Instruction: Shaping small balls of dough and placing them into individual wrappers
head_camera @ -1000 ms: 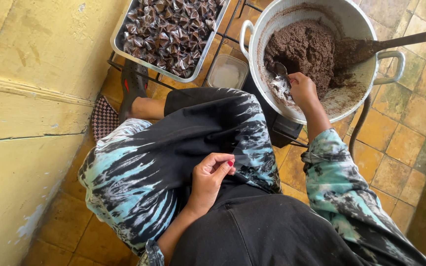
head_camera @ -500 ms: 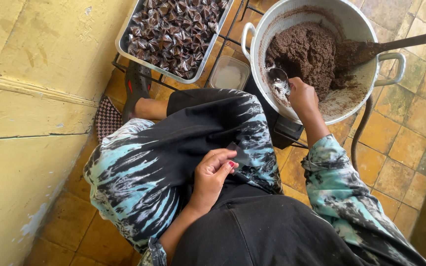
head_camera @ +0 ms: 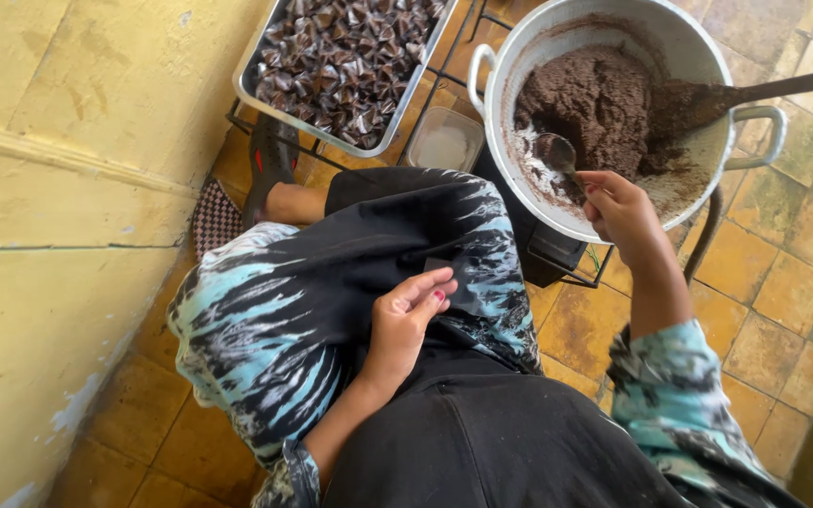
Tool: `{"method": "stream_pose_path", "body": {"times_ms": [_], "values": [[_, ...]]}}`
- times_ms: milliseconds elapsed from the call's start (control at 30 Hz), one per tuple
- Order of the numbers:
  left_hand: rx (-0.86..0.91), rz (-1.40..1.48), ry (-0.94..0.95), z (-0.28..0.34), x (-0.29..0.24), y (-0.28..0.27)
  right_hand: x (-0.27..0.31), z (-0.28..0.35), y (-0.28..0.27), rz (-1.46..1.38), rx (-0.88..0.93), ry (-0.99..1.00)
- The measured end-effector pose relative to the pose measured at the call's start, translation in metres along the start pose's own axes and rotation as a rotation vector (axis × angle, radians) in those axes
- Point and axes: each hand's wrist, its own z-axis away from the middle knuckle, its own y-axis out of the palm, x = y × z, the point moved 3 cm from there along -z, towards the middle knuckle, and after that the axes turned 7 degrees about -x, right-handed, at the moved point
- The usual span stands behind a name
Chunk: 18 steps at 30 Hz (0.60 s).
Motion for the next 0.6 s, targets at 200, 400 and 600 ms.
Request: {"method": "stream_pose_path", "body": {"times_ms": [200,400,600], "values": [[-0.046,0.161,-0.048,-0.015,0.007,0.017,0.016,0.075,0.009,-0.23,0.172,-0.181],[-0.053,0.287,-0.011,-0.024,0.007,0.027,-0.011,0.113,0.03,-0.095,0.211,-0.213],[-0.009,0.368,-0.046,-0.018,0.003,0.037,-0.019,0.123,0.058,-0.026,0.116,-0.5]]}}
